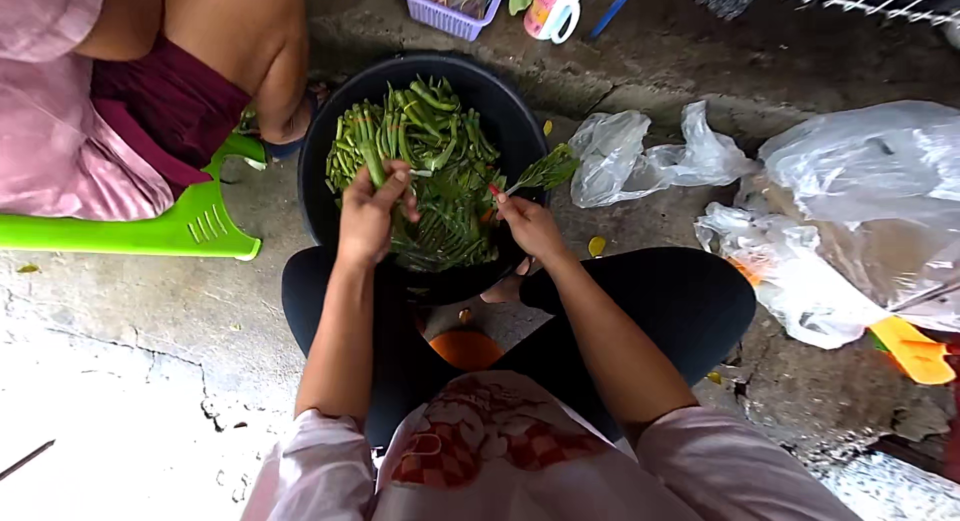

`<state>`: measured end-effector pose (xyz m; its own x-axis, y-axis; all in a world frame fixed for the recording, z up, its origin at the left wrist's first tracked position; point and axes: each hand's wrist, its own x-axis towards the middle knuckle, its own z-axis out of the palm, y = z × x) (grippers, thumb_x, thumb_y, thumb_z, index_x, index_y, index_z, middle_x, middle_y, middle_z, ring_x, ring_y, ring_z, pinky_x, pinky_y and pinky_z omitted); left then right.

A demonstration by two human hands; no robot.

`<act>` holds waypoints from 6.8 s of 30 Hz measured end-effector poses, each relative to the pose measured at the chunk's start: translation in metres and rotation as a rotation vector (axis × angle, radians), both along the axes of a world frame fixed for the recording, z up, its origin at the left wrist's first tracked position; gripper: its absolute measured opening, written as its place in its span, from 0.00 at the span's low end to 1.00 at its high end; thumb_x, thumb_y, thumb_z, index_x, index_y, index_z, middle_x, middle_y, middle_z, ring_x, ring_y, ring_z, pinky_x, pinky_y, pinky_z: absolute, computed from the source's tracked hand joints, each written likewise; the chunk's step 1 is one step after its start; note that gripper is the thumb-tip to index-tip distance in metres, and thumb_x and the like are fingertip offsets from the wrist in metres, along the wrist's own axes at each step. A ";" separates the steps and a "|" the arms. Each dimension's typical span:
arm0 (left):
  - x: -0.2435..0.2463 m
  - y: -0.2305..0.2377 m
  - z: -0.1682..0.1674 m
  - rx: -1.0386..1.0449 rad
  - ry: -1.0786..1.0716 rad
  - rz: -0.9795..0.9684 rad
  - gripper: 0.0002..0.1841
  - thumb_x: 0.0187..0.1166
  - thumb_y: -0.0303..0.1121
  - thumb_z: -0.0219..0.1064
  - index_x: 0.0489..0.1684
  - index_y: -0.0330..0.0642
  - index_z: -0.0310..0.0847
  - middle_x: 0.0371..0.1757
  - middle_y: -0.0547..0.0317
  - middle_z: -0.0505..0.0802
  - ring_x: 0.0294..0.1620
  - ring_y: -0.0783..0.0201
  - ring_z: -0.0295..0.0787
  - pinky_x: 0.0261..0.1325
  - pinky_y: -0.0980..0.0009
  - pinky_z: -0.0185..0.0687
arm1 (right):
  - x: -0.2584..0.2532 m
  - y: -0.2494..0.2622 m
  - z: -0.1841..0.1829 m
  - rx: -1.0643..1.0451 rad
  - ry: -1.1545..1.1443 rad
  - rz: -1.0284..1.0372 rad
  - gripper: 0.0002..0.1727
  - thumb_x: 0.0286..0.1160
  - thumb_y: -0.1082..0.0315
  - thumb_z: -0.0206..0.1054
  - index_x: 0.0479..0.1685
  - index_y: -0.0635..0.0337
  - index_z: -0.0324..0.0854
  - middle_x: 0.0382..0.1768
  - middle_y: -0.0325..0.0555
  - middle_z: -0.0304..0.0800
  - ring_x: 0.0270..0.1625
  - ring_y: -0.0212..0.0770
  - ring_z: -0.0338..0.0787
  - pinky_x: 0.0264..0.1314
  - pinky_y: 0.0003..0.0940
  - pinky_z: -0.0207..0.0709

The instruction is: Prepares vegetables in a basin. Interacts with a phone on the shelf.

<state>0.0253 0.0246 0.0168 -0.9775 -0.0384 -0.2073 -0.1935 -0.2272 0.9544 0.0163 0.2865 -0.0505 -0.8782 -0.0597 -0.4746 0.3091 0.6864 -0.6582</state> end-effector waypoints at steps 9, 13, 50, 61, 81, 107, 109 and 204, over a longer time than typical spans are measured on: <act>-0.023 -0.028 -0.004 -0.116 0.014 0.061 0.06 0.84 0.27 0.62 0.48 0.41 0.86 0.35 0.67 0.88 0.32 0.74 0.82 0.43 0.74 0.84 | -0.004 -0.107 -0.132 -0.165 -0.309 -0.160 0.22 0.76 0.58 0.76 0.56 0.70 0.85 0.51 0.64 0.88 0.54 0.56 0.85 0.62 0.59 0.76; -0.026 -0.038 -0.013 -0.315 0.046 0.124 0.10 0.84 0.37 0.67 0.36 0.43 0.89 0.33 0.69 0.94 0.30 0.80 0.85 0.38 0.79 0.81 | -0.015 -0.153 -0.159 -0.093 -0.366 -0.253 0.20 0.84 0.59 0.68 0.61 0.68 0.85 0.56 0.65 0.89 0.62 0.59 0.87 0.67 0.60 0.75; -0.001 0.055 -0.016 0.288 -0.125 0.018 0.16 0.93 0.33 0.52 0.72 0.36 0.73 0.61 0.51 0.88 0.55 0.62 0.90 0.60 0.62 0.88 | 0.020 -0.101 0.046 -1.373 0.139 -0.935 0.11 0.90 0.76 0.50 0.42 0.55 0.76 0.28 0.39 0.89 0.30 0.33 0.91 0.39 0.29 0.89; -0.009 0.023 -0.008 0.121 0.044 -0.071 0.17 0.87 0.22 0.57 0.72 0.31 0.72 0.48 0.50 0.95 0.44 0.61 0.95 0.55 0.63 0.92 | 0.031 -0.046 0.053 -0.515 0.346 -0.184 0.16 0.87 0.63 0.60 0.57 0.68 0.84 0.32 0.37 0.84 0.26 0.24 0.78 0.32 0.22 0.75; -0.007 0.021 -0.023 -0.480 0.257 -0.233 0.16 0.84 0.24 0.63 0.67 0.30 0.79 0.52 0.48 0.93 0.48 0.66 0.92 0.59 0.65 0.88 | -0.005 0.018 0.066 0.000 0.368 0.240 0.27 0.91 0.45 0.53 0.55 0.59 0.90 0.42 0.55 0.93 0.48 0.56 0.93 0.53 0.66 0.80; -0.005 0.039 -0.035 -0.639 0.139 -0.046 0.16 0.87 0.29 0.62 0.68 0.30 0.79 0.53 0.40 0.91 0.48 0.55 0.91 0.59 0.57 0.85 | 0.009 -0.021 0.052 0.034 0.383 0.168 0.29 0.91 0.45 0.52 0.53 0.62 0.89 0.41 0.57 0.92 0.47 0.59 0.92 0.48 0.65 0.80; -0.005 0.039 -0.034 -0.665 0.120 -0.050 0.17 0.87 0.30 0.62 0.69 0.30 0.79 0.54 0.39 0.91 0.49 0.52 0.91 0.59 0.54 0.84 | 0.009 -0.019 0.051 -0.006 0.408 0.153 0.28 0.91 0.46 0.52 0.51 0.62 0.89 0.38 0.56 0.92 0.44 0.58 0.92 0.46 0.64 0.80; -0.012 0.023 -0.033 -0.206 0.278 -0.288 0.18 0.76 0.16 0.63 0.64 0.34 0.79 0.54 0.60 0.91 0.49 0.75 0.88 0.57 0.74 0.86 | -0.005 0.013 0.061 -0.202 0.636 0.323 0.22 0.89 0.53 0.56 0.58 0.61 0.89 0.49 0.47 0.94 0.52 0.34 0.92 0.60 0.35 0.85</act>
<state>0.0129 0.0472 -0.0166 -0.9720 0.2300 0.0478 0.0488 -0.0016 0.9988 0.0116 0.2998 0.0102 -0.9038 -0.3937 0.1677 -0.3708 0.5250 -0.7661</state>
